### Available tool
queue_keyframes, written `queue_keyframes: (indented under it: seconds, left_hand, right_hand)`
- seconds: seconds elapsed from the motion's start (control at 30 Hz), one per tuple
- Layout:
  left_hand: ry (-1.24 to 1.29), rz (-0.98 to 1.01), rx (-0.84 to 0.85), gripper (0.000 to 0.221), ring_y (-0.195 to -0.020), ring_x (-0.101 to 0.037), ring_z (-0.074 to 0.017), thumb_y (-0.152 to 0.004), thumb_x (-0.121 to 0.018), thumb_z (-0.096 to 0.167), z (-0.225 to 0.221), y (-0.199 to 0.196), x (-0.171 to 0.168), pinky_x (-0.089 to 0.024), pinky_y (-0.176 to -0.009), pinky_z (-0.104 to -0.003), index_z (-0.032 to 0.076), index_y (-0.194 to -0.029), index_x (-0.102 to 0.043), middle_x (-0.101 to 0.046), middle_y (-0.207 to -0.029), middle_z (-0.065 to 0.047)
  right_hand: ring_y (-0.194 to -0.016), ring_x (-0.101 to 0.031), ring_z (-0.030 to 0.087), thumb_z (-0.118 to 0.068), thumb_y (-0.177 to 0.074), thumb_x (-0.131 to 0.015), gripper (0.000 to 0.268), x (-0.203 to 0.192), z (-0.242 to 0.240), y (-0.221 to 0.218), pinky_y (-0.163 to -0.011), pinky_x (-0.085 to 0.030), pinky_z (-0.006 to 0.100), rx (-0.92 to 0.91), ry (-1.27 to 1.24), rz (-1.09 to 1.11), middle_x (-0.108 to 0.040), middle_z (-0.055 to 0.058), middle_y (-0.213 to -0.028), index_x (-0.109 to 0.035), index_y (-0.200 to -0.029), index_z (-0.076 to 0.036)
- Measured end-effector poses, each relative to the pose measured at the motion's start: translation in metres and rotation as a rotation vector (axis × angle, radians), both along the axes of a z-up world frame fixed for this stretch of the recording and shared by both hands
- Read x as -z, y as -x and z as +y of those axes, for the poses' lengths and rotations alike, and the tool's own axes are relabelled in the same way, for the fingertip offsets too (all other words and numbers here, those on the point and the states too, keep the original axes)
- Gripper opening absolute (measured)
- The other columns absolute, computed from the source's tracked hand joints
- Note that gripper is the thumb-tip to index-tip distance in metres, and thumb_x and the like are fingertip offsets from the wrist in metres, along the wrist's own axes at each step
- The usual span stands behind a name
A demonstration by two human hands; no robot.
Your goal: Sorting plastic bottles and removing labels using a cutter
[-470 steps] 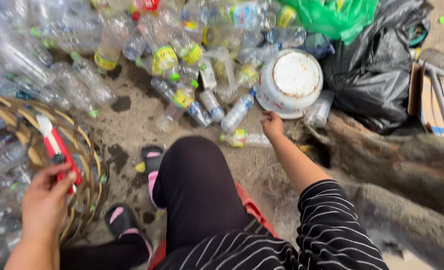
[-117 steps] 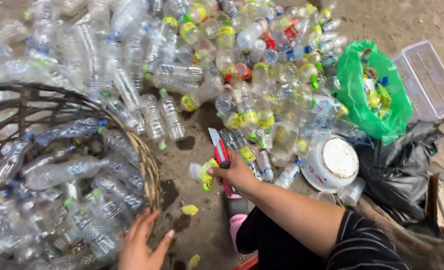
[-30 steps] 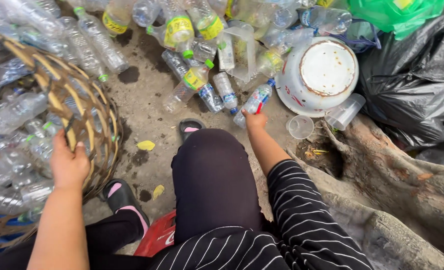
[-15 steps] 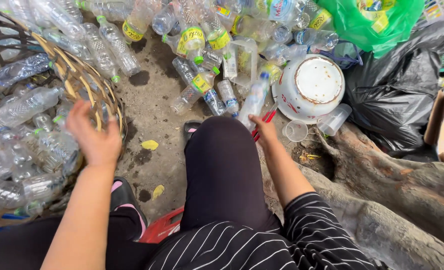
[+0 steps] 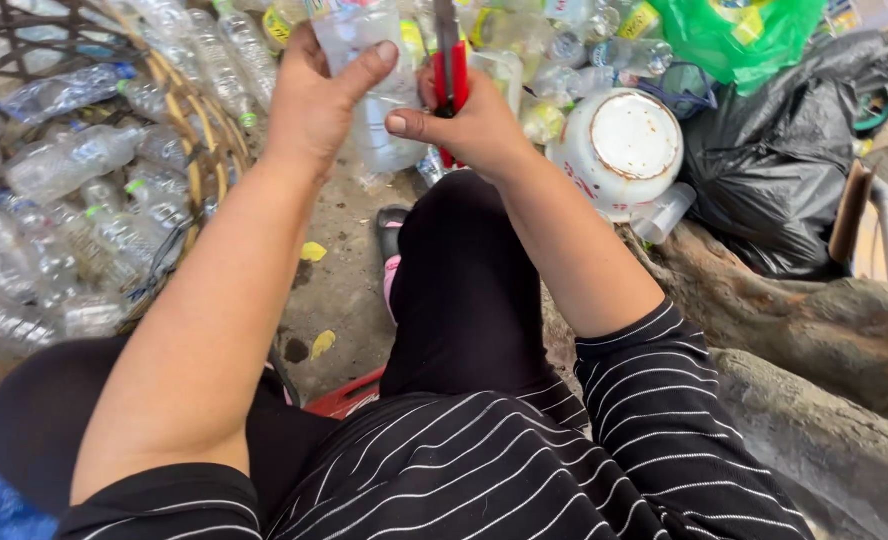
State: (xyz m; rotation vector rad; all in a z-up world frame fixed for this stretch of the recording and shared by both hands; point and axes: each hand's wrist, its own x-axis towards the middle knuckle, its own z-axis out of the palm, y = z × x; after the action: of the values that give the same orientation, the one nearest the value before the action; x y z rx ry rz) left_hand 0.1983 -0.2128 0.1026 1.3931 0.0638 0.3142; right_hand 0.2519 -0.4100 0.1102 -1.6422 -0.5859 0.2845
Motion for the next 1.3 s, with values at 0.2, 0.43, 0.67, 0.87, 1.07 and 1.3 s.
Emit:
queue_keyframes:
  seconds: [0.2, 0.43, 0.67, 0.87, 1.07, 1.3]
  left_hand:
    - [-0.831, 0.205, -0.166, 0.082, -0.108, -0.071, -0.042, -0.079, -0.095, 0.028, 0.074, 0.065, -0.001, -0.056, -0.091, -0.049, -0.005, -0.134, -0.043, -0.066, -0.123, -0.028]
    - [-1.506, 0.104, -0.154, 0.076, -0.104, -0.065, -0.0419, -0.074, -0.089, 0.025, 0.098, 0.127, 0.024, -0.053, -0.089, -0.048, -0.001, -0.138, -0.059, -0.066, -0.12, -0.021]
    - [-1.634, 0.05, -0.229, 0.082, -0.114, -0.063, -0.0361, -0.071, -0.091, 0.024, 0.095, 0.125, 0.023, -0.047, -0.098, -0.045, 0.005, -0.145, -0.061, -0.065, -0.129, -0.015]
    - [-1.472, 0.087, -0.133, 0.082, -0.112, -0.061, -0.0398, -0.066, -0.086, 0.019, 0.089, 0.114, 0.027, -0.046, -0.093, -0.05, 0.007, -0.142, -0.058, -0.065, -0.131, -0.015]
    - [-1.184, 0.327, 0.065, 0.077, -0.097, -0.069, -0.0378, -0.061, -0.088, 0.02, 0.089, 0.105, 0.021, -0.054, -0.083, -0.046, 0.005, -0.132, -0.062, -0.072, -0.116, -0.016]
    - [-0.795, 0.738, 0.473, 0.084, -0.11, -0.068, -0.0287, -0.068, -0.08, 0.025, 0.109, 0.1, 0.004, -0.051, -0.098, -0.037, 0.003, -0.145, -0.053, -0.069, -0.132, -0.016]
  right_hand:
    - [-0.06, -0.063, 0.016, -0.044, -0.084, -0.078, 0.043, 0.029, 0.051, 0.0, -0.055, -0.058, 0.032, 0.09, -0.164, 0.271, -0.063, 0.007, -0.075, -0.055, -0.083, -0.008]
    - [-0.055, -0.059, 0.011, -0.042, -0.08, -0.076, 0.043, 0.03, 0.065, 0.006, -0.051, -0.048, 0.025, 0.088, 0.04, 0.261, -0.068, 0.005, -0.071, -0.073, -0.097, -0.003]
    - [-0.046, -0.054, 0.009, -0.053, -0.077, -0.07, 0.059, 0.034, 0.074, 0.001, -0.04, -0.042, 0.022, 0.073, 0.118, 0.346, -0.063, 0.002, -0.064, -0.068, -0.107, -0.003]
    - [-0.041, -0.047, 0.007, -0.034, -0.091, -0.075, 0.036, 0.048, 0.051, -0.01, -0.038, -0.036, 0.022, -0.023, 0.077, 0.417, -0.063, 0.005, -0.064, -0.07, -0.107, -0.001]
    - [-0.05, -0.051, 0.008, -0.024, -0.096, -0.076, 0.023, 0.047, 0.037, -0.012, -0.043, -0.038, 0.021, -0.134, 0.047, 0.272, -0.061, 0.005, -0.072, -0.064, -0.099, -0.005]
    - [-0.061, -0.05, 0.008, -0.017, -0.094, -0.077, 0.032, 0.051, 0.025, -0.015, -0.051, -0.039, 0.021, -0.312, -0.064, 0.192, -0.066, 0.006, -0.096, -0.063, -0.121, -0.006]
